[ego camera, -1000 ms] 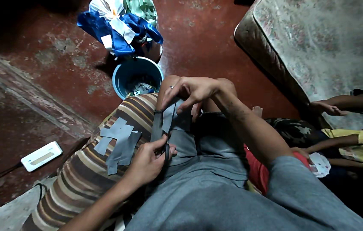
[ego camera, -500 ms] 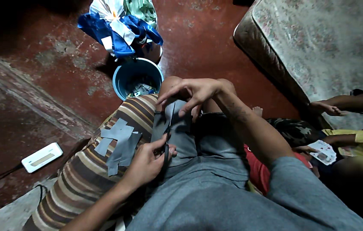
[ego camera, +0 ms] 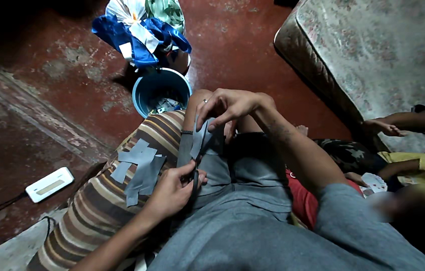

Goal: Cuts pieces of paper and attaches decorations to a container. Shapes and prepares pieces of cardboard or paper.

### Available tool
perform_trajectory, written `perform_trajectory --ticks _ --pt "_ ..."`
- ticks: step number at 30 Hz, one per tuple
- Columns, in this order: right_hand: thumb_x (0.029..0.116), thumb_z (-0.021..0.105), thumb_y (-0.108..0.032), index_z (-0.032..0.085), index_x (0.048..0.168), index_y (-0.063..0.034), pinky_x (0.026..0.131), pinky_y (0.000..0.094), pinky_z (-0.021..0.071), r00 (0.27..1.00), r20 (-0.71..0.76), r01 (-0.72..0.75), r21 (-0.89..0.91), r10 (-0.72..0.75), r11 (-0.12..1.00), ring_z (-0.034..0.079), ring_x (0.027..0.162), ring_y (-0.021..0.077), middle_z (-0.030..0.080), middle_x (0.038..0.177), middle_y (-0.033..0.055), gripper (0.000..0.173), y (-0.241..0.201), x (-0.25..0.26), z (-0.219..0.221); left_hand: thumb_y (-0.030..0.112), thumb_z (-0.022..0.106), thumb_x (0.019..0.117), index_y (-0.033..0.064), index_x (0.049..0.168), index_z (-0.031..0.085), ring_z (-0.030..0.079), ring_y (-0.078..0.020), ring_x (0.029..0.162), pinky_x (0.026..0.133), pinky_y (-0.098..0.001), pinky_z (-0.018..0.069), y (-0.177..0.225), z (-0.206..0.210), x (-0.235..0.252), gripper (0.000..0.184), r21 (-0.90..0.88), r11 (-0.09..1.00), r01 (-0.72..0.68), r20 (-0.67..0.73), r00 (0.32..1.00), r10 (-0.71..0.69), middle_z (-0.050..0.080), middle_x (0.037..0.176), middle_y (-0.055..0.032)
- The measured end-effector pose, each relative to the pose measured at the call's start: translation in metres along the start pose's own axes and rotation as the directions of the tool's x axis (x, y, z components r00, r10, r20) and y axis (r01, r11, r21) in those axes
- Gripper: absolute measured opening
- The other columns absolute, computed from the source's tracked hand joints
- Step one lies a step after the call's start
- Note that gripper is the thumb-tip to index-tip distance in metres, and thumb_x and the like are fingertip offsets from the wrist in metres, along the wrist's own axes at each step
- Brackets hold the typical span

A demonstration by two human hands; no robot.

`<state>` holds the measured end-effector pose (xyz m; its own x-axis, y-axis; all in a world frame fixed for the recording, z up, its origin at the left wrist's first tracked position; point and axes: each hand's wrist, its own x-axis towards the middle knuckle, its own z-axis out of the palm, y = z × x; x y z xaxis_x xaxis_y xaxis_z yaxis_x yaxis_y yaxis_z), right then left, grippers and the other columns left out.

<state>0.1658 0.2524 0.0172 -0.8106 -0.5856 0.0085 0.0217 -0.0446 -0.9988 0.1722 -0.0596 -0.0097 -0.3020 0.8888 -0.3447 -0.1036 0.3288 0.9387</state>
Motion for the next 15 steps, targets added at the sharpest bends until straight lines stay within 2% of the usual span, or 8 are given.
perform_trajectory --ticks 5,10,15 --pt "0.087 0.066 0.007 0.072 0.109 0.0074 0.087 0.0256 0.0581 1.0 -0.003 -0.027 -0.036 0.027 0.999 0.068 0.098 0.0109 0.071 0.109 0.0104 0.023 -0.0044 0.0011 0.0031 0.022 0.064 0.1011 0.0088 0.117 0.07 0.074 -0.0105 0.095 0.087 -0.0296 0.0629 -0.0009 -0.0007 0.0009 0.021 0.025 0.999 -0.03 0.006 1.0 0.03 0.077 0.106 0.0026" --pt "0.0842 0.067 0.01 0.072 0.109 0.0069 0.083 0.0252 0.0583 0.999 -0.015 -0.051 -0.034 0.05 0.998 0.068 0.096 0.0106 0.071 0.109 0.0106 0.025 -0.0023 0.003 0.0063 0.022 0.063 0.1018 0.0084 0.115 0.07 0.075 -0.0114 0.096 0.087 -0.0304 0.0628 0.0007 0.0005 0.0015 0.021 0.01 1.0 -0.019 0.007 1.0 0.019 0.077 0.108 0.0017" --pt "0.0834 0.068 0.009 0.071 0.109 0.0073 0.084 0.0252 0.0581 0.998 -0.029 -0.059 -0.03 0.058 0.998 0.068 0.096 0.0104 0.071 0.109 0.0106 0.025 -0.003 0.002 0.009 0.023 0.063 0.1014 0.0082 0.115 0.071 0.075 -0.0111 0.095 0.087 -0.0303 0.063 0.0005 0.0 0.0 0.022 0.013 1.0 -0.02 0.007 1.0 0.02 0.077 0.107 0.0014"
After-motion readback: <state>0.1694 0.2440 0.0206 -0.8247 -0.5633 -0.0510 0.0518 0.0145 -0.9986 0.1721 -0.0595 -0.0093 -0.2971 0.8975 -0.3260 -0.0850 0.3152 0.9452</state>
